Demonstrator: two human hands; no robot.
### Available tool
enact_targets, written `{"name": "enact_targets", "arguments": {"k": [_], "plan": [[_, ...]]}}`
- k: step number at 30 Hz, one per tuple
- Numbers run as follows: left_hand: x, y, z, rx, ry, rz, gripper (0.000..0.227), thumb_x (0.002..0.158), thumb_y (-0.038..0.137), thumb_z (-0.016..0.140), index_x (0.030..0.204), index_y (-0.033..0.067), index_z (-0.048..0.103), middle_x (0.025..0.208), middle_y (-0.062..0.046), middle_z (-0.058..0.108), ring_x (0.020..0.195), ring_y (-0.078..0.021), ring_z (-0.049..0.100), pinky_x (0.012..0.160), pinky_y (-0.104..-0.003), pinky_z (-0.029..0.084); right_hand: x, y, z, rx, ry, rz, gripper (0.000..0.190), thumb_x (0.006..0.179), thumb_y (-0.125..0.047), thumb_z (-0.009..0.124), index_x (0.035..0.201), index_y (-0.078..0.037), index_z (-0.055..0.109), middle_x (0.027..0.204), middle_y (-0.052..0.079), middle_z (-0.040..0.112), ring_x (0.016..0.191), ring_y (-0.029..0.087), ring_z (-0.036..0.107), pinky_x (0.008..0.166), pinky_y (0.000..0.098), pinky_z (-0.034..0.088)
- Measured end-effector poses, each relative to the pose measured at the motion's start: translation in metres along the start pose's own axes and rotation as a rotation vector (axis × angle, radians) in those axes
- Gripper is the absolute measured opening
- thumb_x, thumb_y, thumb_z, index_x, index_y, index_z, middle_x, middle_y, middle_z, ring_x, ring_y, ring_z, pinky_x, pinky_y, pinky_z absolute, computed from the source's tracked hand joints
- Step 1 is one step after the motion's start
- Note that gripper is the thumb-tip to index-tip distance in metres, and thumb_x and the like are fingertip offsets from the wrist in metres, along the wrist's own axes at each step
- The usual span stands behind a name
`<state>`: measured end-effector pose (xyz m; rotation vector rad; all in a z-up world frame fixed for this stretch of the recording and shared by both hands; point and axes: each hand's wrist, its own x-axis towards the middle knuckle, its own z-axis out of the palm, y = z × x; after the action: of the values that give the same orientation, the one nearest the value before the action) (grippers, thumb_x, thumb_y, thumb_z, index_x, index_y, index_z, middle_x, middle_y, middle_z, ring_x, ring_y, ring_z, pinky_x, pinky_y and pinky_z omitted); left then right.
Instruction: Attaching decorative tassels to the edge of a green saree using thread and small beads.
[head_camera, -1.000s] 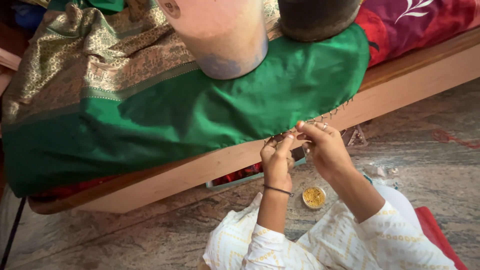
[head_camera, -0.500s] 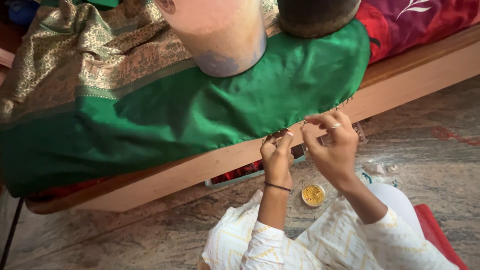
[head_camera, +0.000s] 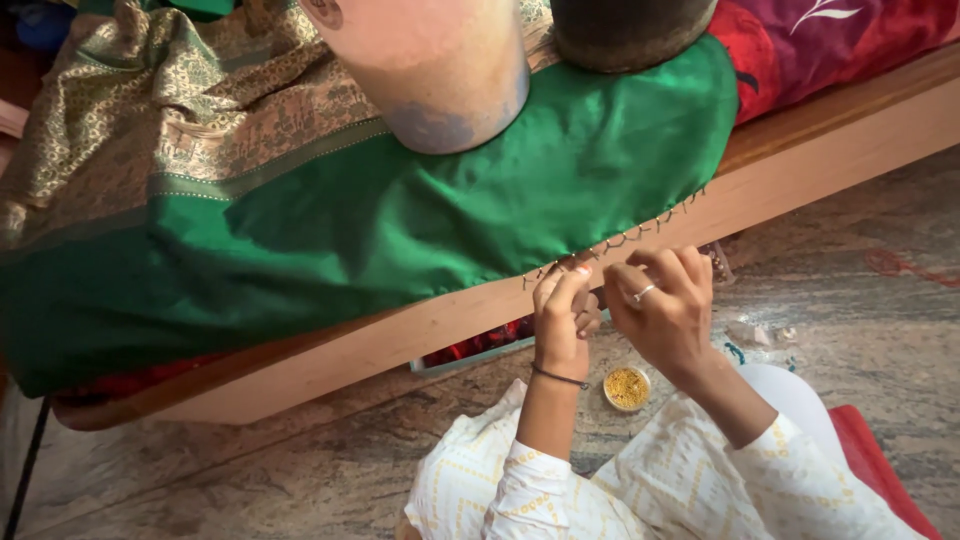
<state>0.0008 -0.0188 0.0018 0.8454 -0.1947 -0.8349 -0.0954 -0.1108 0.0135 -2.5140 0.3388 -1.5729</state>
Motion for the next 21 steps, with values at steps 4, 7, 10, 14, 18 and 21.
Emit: {"name": "enact_targets", "arguments": {"k": [4,7,10,14,18,21], "plan": [[0.004,-0.001,0.007,0.017,0.035,0.001,0.016,0.091,0.019,0.067,0.102,0.0073,0.069,0.054,0.014,0.031,0.04,0.0014,0.025,0.038,-0.02,0.017,-0.014,0.023,0.003,0.038,-0.023,0.079,0.011,0.08,-0.008,0.079,0.09,-0.01,0.074,0.098,0.007,0.066,0.09,0.027,0.058,0.084,0.0427,0.044],[0.008,-0.006,0.01,0.156,0.166,0.021,0.016,0.093,0.02,0.072,0.099,0.0051,0.07,0.059,0.013,0.038,0.043,0.0012,0.026,0.039,-0.02,0.016,-0.017,0.04,0.001,0.056,-0.049,0.256,0.009,0.087,-0.009,0.081,0.093,-0.009,0.074,0.097,0.006,0.065,0.092,0.025,0.058,0.082,0.0399,0.045],[0.013,-0.016,0.005,0.209,0.236,0.097,0.013,0.091,0.015,0.072,0.098,0.0053,0.069,0.072,0.012,0.058,0.046,0.0016,0.03,0.041,-0.021,0.018,-0.01,0.047,-0.003,0.09,-0.016,0.396,0.009,0.089,-0.01,0.08,0.097,-0.007,0.076,0.1,0.007,0.065,0.096,0.021,0.061,0.083,0.0371,0.049],[0.018,-0.029,-0.01,0.167,0.267,0.106,0.011,0.09,0.011,0.069,0.099,0.0048,0.07,0.07,0.01,0.052,0.045,0.0012,0.03,0.04,-0.021,0.018,-0.02,0.066,0.013,0.61,-0.123,0.945,0.01,0.092,-0.01,0.074,0.1,-0.004,0.074,0.094,0.004,0.068,0.083,0.013,0.061,0.073,0.0274,0.049],[0.006,-0.013,0.001,0.031,0.245,0.007,0.018,0.085,0.012,0.065,0.102,0.0117,0.073,0.06,0.011,0.042,0.039,0.0011,0.025,0.037,-0.02,0.017,-0.027,0.074,0.028,1.292,-0.141,1.31,0.024,0.084,0.001,0.063,0.108,0.002,0.067,0.104,0.006,0.07,0.09,0.012,0.065,0.08,0.0245,0.05],[0.01,-0.016,-0.003,-0.027,0.18,0.035,0.013,0.093,0.018,0.074,0.094,0.0102,0.064,0.059,0.012,0.033,0.041,0.0013,0.025,0.038,-0.02,0.017,-0.023,0.062,0.032,1.433,-0.132,1.272,0.03,0.079,0.003,0.054,0.107,0.002,0.063,0.11,0.008,0.07,0.095,0.014,0.068,0.084,0.0285,0.052]]}}
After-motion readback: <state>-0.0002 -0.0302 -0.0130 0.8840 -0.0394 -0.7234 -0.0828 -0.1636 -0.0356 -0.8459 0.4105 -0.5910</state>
